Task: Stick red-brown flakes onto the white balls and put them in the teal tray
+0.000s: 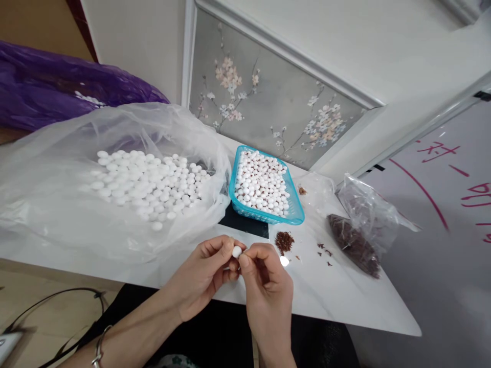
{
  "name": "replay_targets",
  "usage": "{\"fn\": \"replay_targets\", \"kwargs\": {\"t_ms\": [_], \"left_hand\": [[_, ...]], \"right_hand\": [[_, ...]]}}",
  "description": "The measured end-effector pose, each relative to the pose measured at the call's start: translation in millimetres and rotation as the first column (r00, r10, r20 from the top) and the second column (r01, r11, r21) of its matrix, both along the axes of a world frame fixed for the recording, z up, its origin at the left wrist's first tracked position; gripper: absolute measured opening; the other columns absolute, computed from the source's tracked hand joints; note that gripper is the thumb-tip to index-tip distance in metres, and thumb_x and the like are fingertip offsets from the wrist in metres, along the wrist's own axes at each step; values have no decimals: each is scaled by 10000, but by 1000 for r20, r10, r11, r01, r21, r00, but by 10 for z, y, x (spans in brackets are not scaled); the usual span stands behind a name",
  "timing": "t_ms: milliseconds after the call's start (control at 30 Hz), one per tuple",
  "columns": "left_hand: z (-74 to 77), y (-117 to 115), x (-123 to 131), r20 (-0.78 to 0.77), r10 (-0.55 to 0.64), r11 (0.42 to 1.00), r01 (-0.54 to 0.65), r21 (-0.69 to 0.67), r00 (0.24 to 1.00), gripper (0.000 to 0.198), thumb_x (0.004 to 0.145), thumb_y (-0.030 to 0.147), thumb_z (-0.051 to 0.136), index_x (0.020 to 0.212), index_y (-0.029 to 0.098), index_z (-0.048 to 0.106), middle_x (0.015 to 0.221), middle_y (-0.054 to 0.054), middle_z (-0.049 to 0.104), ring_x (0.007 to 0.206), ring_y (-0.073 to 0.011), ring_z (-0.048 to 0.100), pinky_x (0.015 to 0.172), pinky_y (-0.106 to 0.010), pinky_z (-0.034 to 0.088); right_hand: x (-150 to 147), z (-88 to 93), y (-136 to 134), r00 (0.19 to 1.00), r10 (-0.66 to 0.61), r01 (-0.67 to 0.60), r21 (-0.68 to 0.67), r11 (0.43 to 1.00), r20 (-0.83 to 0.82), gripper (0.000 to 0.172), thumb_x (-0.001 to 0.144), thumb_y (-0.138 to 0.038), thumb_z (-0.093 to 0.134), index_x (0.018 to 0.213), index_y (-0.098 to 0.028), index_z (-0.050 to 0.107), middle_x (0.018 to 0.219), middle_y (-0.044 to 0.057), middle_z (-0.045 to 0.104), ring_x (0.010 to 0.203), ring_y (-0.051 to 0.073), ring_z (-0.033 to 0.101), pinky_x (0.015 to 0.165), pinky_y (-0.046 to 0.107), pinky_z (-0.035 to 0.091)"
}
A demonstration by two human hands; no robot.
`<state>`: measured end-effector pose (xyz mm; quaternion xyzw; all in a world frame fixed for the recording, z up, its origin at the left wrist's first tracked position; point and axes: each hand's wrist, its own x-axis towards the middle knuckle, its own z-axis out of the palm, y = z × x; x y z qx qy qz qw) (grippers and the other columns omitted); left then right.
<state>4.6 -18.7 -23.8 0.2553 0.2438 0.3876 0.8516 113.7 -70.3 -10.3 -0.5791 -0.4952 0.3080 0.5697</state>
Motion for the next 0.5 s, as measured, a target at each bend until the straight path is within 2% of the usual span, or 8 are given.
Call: {"fn": "replay_targets", "kwargs": {"t_ms": [200, 333, 500], "left_hand": [[16, -18, -19, -48, -14, 1000, 15, 19, 999, 266, 811, 366, 665, 682, 133, 656, 649, 13, 533, 589, -73, 437, 583, -177, 411], [32, -17, -23, -81, -16, 999, 18, 27, 997, 266, 810, 369, 664, 703, 126, 682, 639, 14, 521, 588, -71, 430, 572, -171, 406], [32, -15, -17, -116, -19, 999, 24, 43, 993, 256, 796, 374, 677, 731, 128, 709, 636, 5, 544, 593, -82, 444, 576, -184, 415]], "right_hand": [[-7, 34, 11, 991, 29, -38, -67, 997, -133, 153, 879, -282, 575, 756, -195, 555, 734, -23, 550, 644, 100, 559, 605, 220, 480], [9, 19, 33, 977, -2, -25, -121, 992, -215, 109, 851, -283, 610, 823, -212, 532, 718, -45, 575, 618, 87, 564, 601, 208, 481], [44, 47, 53, 980, 3, -28, -124, 992, -200, 150, 826, -277, 628, 844, -222, 489, 670, -64, 568, 597, 87, 564, 571, 197, 473]]}}
